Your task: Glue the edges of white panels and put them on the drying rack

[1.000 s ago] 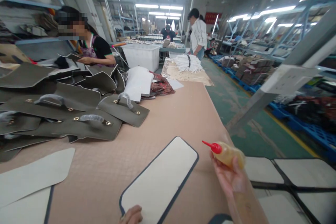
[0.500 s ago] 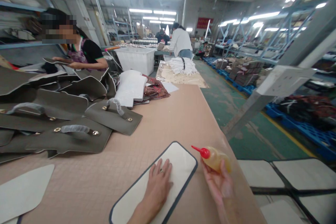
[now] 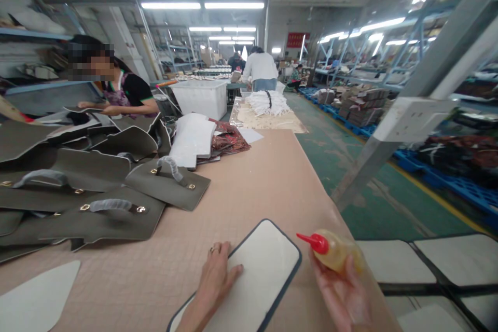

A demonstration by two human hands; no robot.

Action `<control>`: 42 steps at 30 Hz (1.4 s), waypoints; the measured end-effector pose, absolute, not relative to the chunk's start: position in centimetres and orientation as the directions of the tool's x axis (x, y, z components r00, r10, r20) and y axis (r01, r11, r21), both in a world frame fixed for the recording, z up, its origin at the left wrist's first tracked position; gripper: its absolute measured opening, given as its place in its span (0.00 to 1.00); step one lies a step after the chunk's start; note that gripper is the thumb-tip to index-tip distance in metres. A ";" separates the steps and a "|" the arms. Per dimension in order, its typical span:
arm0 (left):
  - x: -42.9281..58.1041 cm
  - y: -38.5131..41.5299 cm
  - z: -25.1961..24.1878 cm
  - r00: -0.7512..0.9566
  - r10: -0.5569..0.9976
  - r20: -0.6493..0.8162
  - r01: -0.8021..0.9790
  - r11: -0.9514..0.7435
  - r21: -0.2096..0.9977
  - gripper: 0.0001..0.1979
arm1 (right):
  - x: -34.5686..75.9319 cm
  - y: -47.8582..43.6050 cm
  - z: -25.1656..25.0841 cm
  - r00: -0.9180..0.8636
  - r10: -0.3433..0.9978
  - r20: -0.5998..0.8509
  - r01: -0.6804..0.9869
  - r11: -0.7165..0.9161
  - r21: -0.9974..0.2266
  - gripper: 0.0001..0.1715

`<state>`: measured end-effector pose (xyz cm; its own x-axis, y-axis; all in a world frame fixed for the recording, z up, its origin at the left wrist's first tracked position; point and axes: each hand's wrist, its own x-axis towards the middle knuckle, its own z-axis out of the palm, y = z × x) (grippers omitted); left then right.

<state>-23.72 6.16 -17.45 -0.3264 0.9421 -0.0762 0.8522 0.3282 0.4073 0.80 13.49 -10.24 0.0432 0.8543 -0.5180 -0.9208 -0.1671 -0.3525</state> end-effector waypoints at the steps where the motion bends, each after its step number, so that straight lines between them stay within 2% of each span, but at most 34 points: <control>1: -23.9 6.0 -17.3 -0.315 0.940 -0.129 0.851 0.340 0.400 0.23 | 0.9 13.3 -10.2 0.042 0.850 -0.525 -0.925 -0.166 -0.343 0.49; 3: -23.9 6.1 -16.3 -0.319 0.931 -0.180 0.861 0.364 0.355 0.22 | 0.9 13.2 -10.4 0.022 0.835 -0.550 -0.943 -0.166 -0.289 0.48; 5: -23.3 7.0 -15.1 -0.301 0.940 -0.159 0.888 0.337 0.313 0.19 | 0.5 13.5 -10.9 -0.015 0.823 -0.568 -0.961 -0.168 -0.219 0.45; 10: -20.0 10.6 -14.8 -0.001 0.994 -0.111 0.915 0.046 0.402 0.25 | -1.2 15.5 -12.6 -0.075 0.834 -0.547 -0.972 -0.184 -0.148 0.44; 12: -19.0 11.7 -15.7 0.081 0.985 -0.149 0.922 -0.018 0.386 0.28 | -2.0 16.2 -13.1 -0.088 0.834 -0.545 -0.972 -0.192 -0.136 0.38; 14: -18.5 12.4 -16.4 0.108 0.977 -0.186 0.930 -0.033 0.366 0.30 | -2.4 16.5 -13.5 -0.096 0.826 -0.556 -0.971 -0.201 -0.131 0.26; 16: -18.3 12.6 -16.7 0.097 0.978 -0.182 0.923 -0.019 0.385 0.31 | -2.5 16.6 -13.8 -0.098 0.816 -0.570 -0.969 -0.210 -0.133 0.17; 17: -18.2 12.6 -16.7 0.082 0.982 -0.170 0.914 -0.006 0.406 0.31 | -2.5 16.5 -13.8 -0.096 0.810 -0.579 -0.968 -0.212 -0.136 0.16; 20: -18.0 12.6 -16.2 0.039 0.987 -0.159 0.898 0.035 0.438 0.32 | -2.2 16.0 -14.0 -0.084 0.792 -0.604 -0.967 -0.212 -0.143 0.16; 24: -17.7 11.8 -15.4 0.036 0.981 -0.188 0.917 0.043 0.396 0.32 | -2.0 15.2 -14.3 -0.077 0.789 -0.610 -0.967 -0.208 -0.147 0.15; 28: -17.7 9.8 -15.8 0.104 0.980 -0.172 0.925 -0.032 0.378 0.25 | -2.5 13.9 -15.1 -0.082 0.789 -0.609 -0.964 -0.218 -0.152 0.15; 30: -17.4 8.8 -16.4 0.116 0.980 -0.159 0.930 -0.051 0.365 0.24 | -3.0 13.3 -15.7 -0.088 0.794 -0.602 -0.958 -0.232 -0.166 0.15; 37: -15.3 8.0 -16.3 -0.020 0.990 -0.141 0.953 0.062 0.298 0.21 | -4.0 13.1 -16.9 -0.057 0.801 -0.596 -0.924 -0.268 -0.272 0.12; 42: -15.7 6.2 -18.8 -0.047 0.998 -0.043 0.958 0.057 0.281 0.23 | -4.0 13.3 -17.0 -0.033 0.810 -0.585 -0.902 -0.276 -0.331 0.13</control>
<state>-15.69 6.15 -18.75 -0.0465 0.9980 -0.0432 0.9579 0.0568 0.2815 -4.05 13.25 -16.97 -0.0328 0.8105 -0.5849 -0.9025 -0.2755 -0.3311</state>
